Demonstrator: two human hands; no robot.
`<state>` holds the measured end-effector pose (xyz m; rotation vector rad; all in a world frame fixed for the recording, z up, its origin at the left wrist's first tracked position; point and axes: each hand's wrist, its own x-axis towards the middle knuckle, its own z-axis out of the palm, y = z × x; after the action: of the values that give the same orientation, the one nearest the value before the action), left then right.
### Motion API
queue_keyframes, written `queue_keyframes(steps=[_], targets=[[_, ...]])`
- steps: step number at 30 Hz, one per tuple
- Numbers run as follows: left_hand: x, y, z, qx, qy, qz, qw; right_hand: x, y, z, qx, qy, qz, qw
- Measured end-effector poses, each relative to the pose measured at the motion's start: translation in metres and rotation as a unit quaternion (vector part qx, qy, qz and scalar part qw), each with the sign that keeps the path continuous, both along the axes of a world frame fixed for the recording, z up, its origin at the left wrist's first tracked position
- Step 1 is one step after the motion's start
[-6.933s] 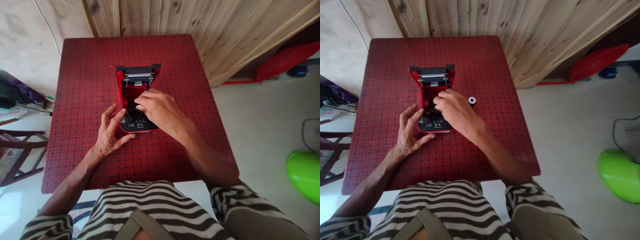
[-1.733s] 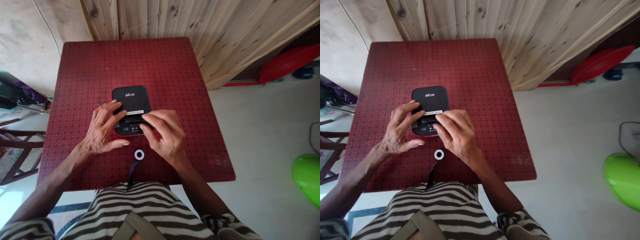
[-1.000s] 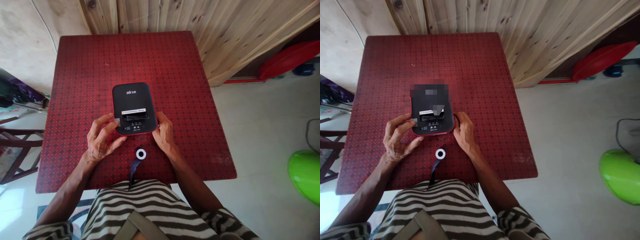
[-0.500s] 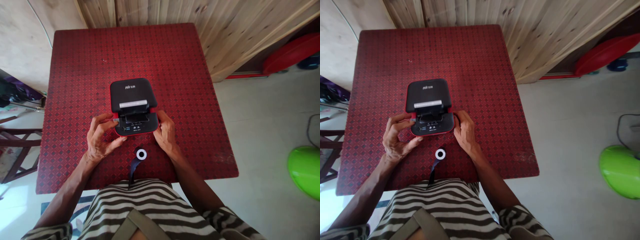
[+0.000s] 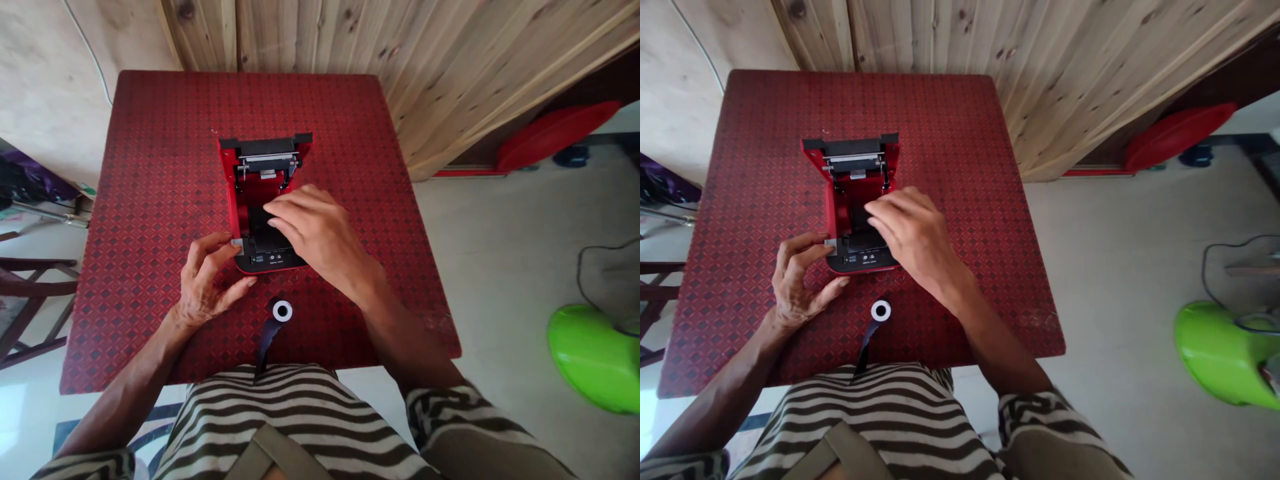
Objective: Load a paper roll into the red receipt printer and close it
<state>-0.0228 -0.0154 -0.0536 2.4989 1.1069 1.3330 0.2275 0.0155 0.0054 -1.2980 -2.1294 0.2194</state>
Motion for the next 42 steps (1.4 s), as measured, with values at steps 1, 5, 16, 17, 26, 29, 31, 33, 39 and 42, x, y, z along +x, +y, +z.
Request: queue_keyframes(steps=[1,5,16,17,26,29,31,33,39,42], targets=[[0.0,-0.001,0.0,0.001,0.004,0.001,1.0,-0.008,0.01,0.008,-0.038,-0.07,0.035,0.996],[-0.001,-0.002,-0.003,0.008,0.02,0.003,1.0,-0.038,0.041,0.019,-0.144,-0.27,0.069,0.949],[0.0,-0.003,-0.01,-0.001,0.024,0.003,1.0,-0.049,0.05,0.031,-0.165,-0.339,0.062,0.924],[0.0,-0.003,-0.01,-0.001,0.023,0.003,1.0,-0.048,0.048,0.033,-0.159,-0.335,0.057,0.927],[0.0,0.0,-0.007,0.003,0.022,0.002,1.0,0.0,0.001,0.048,-0.044,-0.003,-0.027,0.999],[0.0,0.0,-0.005,0.007,0.015,0.002,1.0,0.038,0.001,0.013,-0.03,0.172,-0.16,0.971],[0.001,0.001,-0.005,0.007,0.011,0.005,1.0,0.058,0.006,-0.025,-0.051,0.251,-0.2,0.946],[0.001,0.001,-0.004,0.009,0.011,0.006,1.0,0.069,0.009,-0.061,-0.108,0.273,-0.223,0.93],[0.0,0.003,-0.008,0.011,0.014,0.005,1.0,0.069,0.008,-0.098,-0.173,0.253,-0.211,0.928],[-0.001,0.003,-0.01,0.002,0.007,-0.002,1.0,0.073,-0.002,-0.086,-0.179,0.211,-0.206,0.938]])
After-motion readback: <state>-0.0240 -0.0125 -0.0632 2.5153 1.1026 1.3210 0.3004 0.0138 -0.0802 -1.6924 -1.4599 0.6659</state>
